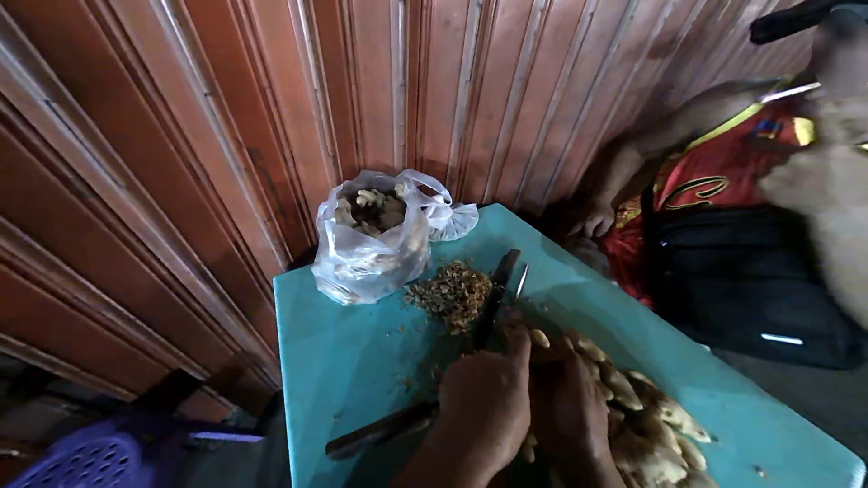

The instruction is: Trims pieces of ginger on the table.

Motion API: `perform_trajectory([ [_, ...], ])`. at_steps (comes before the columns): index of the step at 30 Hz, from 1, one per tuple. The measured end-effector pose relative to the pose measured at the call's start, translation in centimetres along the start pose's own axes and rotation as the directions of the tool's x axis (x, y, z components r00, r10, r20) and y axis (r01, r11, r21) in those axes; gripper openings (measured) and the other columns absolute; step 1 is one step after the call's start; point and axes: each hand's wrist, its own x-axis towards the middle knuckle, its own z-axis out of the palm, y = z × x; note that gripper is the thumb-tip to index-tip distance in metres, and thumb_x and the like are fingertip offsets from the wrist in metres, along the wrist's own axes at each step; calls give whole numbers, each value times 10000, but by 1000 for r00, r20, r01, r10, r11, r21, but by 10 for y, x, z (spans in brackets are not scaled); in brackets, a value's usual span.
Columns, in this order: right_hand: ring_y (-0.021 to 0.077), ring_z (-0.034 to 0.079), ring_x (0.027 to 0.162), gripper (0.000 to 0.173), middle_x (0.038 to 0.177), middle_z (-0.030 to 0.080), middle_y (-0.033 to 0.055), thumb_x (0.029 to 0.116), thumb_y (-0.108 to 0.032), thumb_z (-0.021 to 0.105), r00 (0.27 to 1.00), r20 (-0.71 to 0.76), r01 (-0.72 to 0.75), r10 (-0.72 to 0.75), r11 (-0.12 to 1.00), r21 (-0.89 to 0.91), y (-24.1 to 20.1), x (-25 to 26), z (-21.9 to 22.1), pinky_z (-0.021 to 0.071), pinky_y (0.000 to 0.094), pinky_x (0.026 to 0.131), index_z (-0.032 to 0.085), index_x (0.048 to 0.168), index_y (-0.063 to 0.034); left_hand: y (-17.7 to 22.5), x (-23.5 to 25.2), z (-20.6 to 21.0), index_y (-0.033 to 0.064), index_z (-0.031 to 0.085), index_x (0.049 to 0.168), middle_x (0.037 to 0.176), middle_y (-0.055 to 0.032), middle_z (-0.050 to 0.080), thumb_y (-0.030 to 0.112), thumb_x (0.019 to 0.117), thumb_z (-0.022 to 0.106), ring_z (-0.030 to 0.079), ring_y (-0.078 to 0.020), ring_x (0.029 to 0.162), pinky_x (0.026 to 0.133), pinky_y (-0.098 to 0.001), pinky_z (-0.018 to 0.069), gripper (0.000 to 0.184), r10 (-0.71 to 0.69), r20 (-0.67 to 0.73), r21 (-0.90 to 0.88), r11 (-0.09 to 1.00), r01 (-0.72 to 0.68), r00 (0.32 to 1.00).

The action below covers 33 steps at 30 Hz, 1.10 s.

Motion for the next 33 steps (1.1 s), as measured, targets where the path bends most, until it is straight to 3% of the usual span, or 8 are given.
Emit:
perform_trajectory([
  [4, 121, 676, 861, 457, 898, 679, 32, 1104, -266, 209, 998, 0, -57, 58, 994, 97, 4, 2, -1, 583, 337, 809, 600, 1040, -38, -9, 6, 8, 351, 405, 1567, 1136, -147, 709, 62, 1044, 457, 703, -373, 1018, 785, -548, 569, 599, 26, -130, 55, 998, -19, 991],
  [7, 136, 667, 825, 431, 874, 650, 47, 1121, -297, 213, 992, -40, -111, 120, 979, 169, 4, 6, 0, 584, 347, 778, 552, 1044, -41, -8, 5, 4, 360, 344, 1599, 1139, -153, 713, 83, 1058, 448, 699, -378, 1043, 805, -561, 568, 616, 6, -87, 42, 999, -2, 996],
  [10, 128, 671, 829, 476, 872, 669, 43, 1119, -285, 175, 997, -21, -74, 77, 991, 112, 2, 4, -2, 579, 322, 772, 565, 1029, -29, -1, 3, 3, 281, 289, 1618, 1125, -186, 706, 95, 1061, 463, 695, -410, 1044, 817, -585, 564, 612, -5, -16, 17, 1000, 5, 1000],
  [15, 149, 683, 835, 466, 881, 668, 56, 1121, -320, 202, 987, 9, -161, 162, 969, 189, 2, 3, -2, 594, 365, 788, 565, 1056, -35, -13, 9, 4, 364, 365, 1585, 1150, -161, 712, 94, 1063, 451, 694, -389, 1063, 833, -575, 561, 593, 12, -80, 21, 1000, -10, 997],
  [19, 143, 685, 788, 453, 826, 670, 52, 1127, -319, 192, 973, -24, -210, 228, 928, 307, -5, 7, 2, 594, 338, 731, 548, 1015, -63, -7, 5, 3, 303, 307, 1606, 1079, -193, 710, 147, 1092, 424, 700, -409, 1021, 815, -592, 560, 550, 33, -16, 2, 999, -33, 999],
  [24, 180, 681, 830, 468, 894, 663, 82, 1124, -344, 215, 963, -16, -257, 270, 930, 262, -5, 7, 0, 593, 381, 759, 556, 1064, -29, -16, 8, 0, 371, 368, 1583, 1134, -171, 716, 89, 1065, 447, 697, -396, 1053, 833, -583, 560, 595, 34, -65, 33, 999, -32, 997],
  [29, 131, 675, 792, 462, 849, 673, 49, 1127, -282, 196, 983, -20, -176, 184, 962, 209, -1, 9, 1, 585, 318, 733, 570, 1011, -36, -8, 4, 0, 307, 263, 1627, 1081, -205, 707, 173, 1098, 434, 699, -413, 1013, 835, -595, 559, 571, 13, 28, -58, 998, -12, 1000],
  [33, 132, 671, 945, 525, 1032, 704, 74, 1044, -189, 164, 993, 114, -8, 7, 1000, 13, 8, 11, -11, 563, 321, 841, 625, 1144, 42, -14, 5, 2, 261, 293, 1626, 1109, -216, 702, 203, 1111, 423, 692, -403, 1038, 893, -583, 551, 534, 54, 29, -198, 979, -47, 998],
])
